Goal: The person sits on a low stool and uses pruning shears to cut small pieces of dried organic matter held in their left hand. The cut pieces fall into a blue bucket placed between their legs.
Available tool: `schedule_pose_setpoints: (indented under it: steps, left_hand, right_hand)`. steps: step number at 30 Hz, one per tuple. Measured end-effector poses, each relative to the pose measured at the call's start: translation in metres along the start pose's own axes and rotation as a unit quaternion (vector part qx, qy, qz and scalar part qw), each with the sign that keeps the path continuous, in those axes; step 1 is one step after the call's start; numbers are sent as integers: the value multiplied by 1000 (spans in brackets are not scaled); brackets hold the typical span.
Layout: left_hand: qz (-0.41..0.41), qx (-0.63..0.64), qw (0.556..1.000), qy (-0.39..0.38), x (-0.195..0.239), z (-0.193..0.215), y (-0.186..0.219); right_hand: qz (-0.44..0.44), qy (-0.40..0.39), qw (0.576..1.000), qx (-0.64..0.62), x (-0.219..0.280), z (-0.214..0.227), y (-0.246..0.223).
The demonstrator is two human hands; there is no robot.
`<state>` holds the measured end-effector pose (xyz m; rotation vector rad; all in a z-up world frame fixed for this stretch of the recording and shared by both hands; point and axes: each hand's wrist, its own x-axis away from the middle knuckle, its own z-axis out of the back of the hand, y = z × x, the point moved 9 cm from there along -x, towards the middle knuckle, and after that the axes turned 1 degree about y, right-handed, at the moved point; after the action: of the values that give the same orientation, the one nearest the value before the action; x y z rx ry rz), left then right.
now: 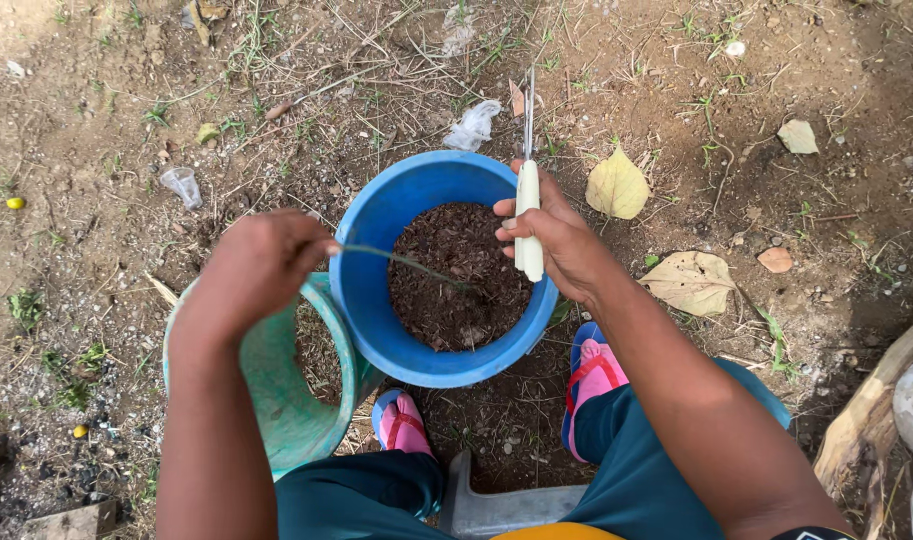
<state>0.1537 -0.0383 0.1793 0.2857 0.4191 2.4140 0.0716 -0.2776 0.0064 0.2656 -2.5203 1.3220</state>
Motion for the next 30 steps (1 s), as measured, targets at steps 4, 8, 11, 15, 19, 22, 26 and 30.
schedule_pose_setpoints:
  steps: [4, 8, 11, 15, 19, 22, 26, 30]
  left_hand:
    - [78, -46, 977, 194, 27, 80, -17]
    - [189, 50, 901, 387, 38, 111, -62]
    - [181, 33, 893, 411, 22, 98, -97]
    - [67, -280, 886, 365, -1, 12, -89]
    - [-3, -156, 982, -106, -19, -221, -59]
    - [-231, -256, 893, -290, 18, -345, 4]
    - [-319, -359, 792, -378, 33, -406, 18]
    - [-226, -307, 857, -347, 1, -398, -11]
  right_hand:
    - [-5, 10, 1000, 9, 2, 2, -1]
    - [3, 3, 1000, 0, -1, -1, -3]
    - [7, -2, 1000, 2, 1, -1, -3]
    - [8, 3, 1000, 3, 1, 1, -3]
    - [4, 0, 1000, -10, 0, 1, -3]
    - [5, 4, 1000, -10, 1, -2, -8]
    - [8, 10, 1000, -18, 3, 6, -9]
    - [10, 18, 999, -35, 7, 13, -15]
